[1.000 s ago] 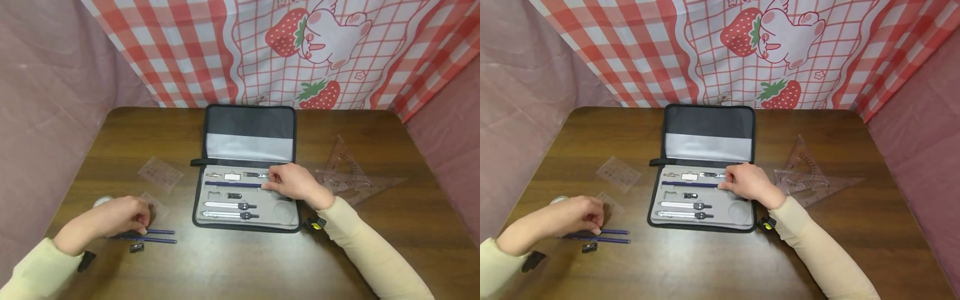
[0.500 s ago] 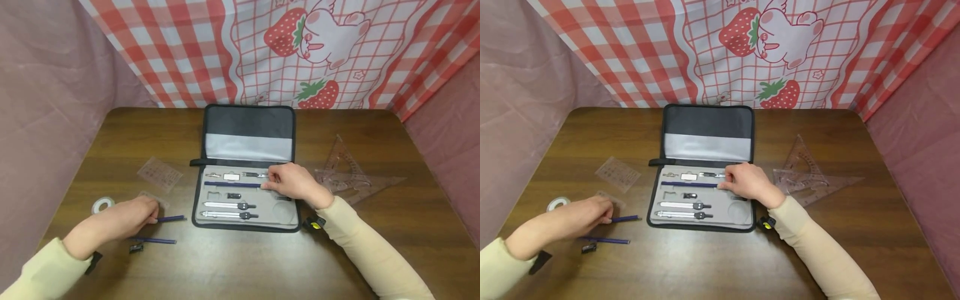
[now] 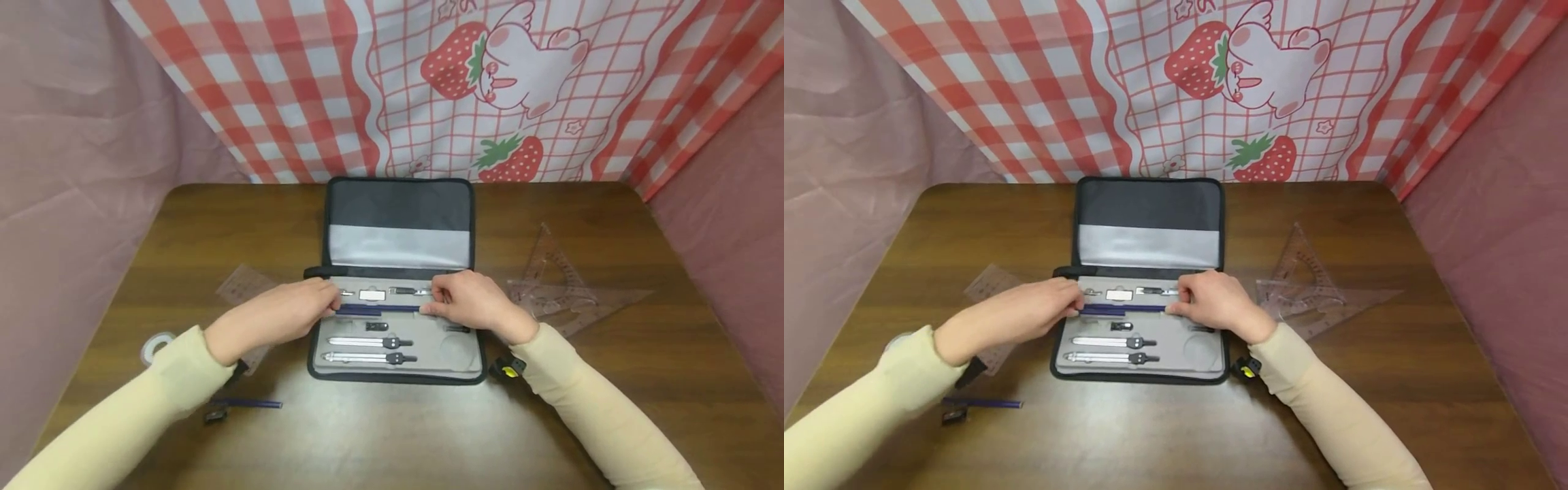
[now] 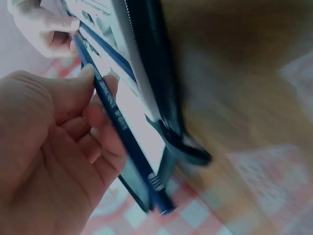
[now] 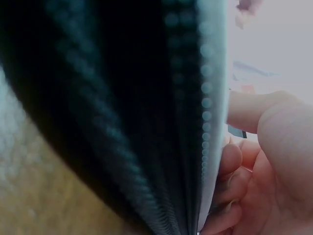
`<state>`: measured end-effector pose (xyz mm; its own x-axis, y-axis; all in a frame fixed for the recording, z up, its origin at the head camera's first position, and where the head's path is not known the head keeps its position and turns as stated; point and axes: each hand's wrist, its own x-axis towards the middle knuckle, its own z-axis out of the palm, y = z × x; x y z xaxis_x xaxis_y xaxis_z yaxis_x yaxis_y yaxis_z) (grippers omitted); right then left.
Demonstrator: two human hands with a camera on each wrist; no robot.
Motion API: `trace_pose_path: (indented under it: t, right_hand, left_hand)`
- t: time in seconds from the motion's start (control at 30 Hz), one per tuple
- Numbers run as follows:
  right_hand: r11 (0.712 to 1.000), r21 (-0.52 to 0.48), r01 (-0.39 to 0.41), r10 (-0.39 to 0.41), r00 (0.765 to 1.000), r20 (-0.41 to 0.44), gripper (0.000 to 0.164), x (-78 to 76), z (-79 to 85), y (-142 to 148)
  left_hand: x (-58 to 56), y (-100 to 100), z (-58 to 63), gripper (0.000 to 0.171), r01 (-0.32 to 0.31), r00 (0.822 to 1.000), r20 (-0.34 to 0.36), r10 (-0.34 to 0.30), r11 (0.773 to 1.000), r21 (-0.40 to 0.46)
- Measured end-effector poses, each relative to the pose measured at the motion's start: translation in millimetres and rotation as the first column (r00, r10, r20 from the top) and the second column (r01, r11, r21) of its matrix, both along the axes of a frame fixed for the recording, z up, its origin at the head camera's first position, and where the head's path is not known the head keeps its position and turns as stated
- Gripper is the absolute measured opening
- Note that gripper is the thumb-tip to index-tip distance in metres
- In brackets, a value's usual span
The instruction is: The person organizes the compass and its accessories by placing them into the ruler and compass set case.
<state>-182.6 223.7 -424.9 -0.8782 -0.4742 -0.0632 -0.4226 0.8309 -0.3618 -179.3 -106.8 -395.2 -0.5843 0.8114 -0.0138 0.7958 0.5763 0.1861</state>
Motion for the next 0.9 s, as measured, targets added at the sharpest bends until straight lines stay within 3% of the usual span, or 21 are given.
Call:
trace_pose_path:
  t: [0.27,0.5,0.9]
  right_hand:
    - [1.0,-0.006,-0.017,0.017,1.0,0.011,0.038,-0.4,-0.2,1]
    - [0.999,-0.015,-0.029,0.029,0.999,0.033,0.036,-3.2,0.1,4]
    - [0.993,-0.073,-0.088,0.092,0.994,0.055,0.034,-7.1,1.1,10]
  left_hand:
    - [-17.2,43,-8.4,0.007,0.048,0.999,0.004,-0.048,0.999,-0.014]
    - [-22.7,68,-10.9,0.008,0.019,1.0,0.021,-0.019,1.0,-0.017]
    - [-18.8,78,-7.1,0.011,0.034,0.999,0.016,-0.034,0.998,-0.052]
